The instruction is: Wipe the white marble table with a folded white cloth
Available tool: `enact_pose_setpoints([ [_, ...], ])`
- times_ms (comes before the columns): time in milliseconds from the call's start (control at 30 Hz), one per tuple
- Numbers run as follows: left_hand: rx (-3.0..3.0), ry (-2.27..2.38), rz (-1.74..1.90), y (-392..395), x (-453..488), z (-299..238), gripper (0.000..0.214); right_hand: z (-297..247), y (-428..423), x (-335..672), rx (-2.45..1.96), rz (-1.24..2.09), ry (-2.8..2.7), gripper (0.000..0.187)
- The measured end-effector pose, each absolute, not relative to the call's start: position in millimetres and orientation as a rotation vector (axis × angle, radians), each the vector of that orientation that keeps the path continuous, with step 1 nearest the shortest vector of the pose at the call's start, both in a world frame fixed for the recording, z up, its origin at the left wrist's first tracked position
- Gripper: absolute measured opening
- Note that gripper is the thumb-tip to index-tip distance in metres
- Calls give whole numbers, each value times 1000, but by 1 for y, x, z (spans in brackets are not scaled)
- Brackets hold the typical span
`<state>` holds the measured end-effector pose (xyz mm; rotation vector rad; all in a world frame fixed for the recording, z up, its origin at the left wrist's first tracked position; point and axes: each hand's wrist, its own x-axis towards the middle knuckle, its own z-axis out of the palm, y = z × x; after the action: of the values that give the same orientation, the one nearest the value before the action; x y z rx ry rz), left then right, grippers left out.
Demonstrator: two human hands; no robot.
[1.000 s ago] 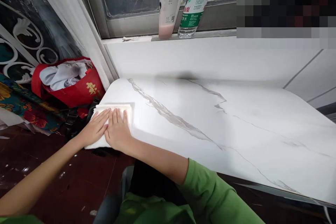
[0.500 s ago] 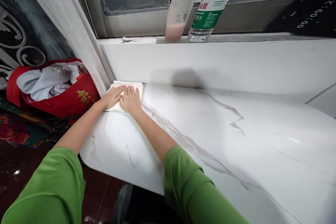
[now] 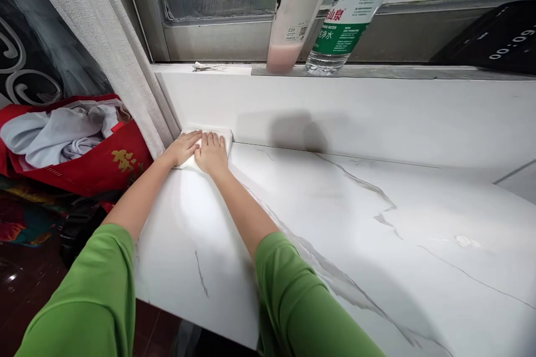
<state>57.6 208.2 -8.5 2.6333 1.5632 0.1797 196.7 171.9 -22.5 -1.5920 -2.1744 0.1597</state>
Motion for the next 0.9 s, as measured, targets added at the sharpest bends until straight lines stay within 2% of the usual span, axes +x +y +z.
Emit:
enact_pose_setpoints([
  [233,2601,1649,218,143,72,-8,54,-19,118,213,-1550,189,-2249,57],
  [667,2709,1585,386,-86,136,-16,52,-23,-96,298,-1337,158,-2359,56],
  [767,2712,1544,373,-99,149,-16,53,-23,-113,311,-1360,146,-2376,56],
  [900,2728,1418,271,-62,155,-13,54,-20,-84,315,-1497,199,-2400,58],
])
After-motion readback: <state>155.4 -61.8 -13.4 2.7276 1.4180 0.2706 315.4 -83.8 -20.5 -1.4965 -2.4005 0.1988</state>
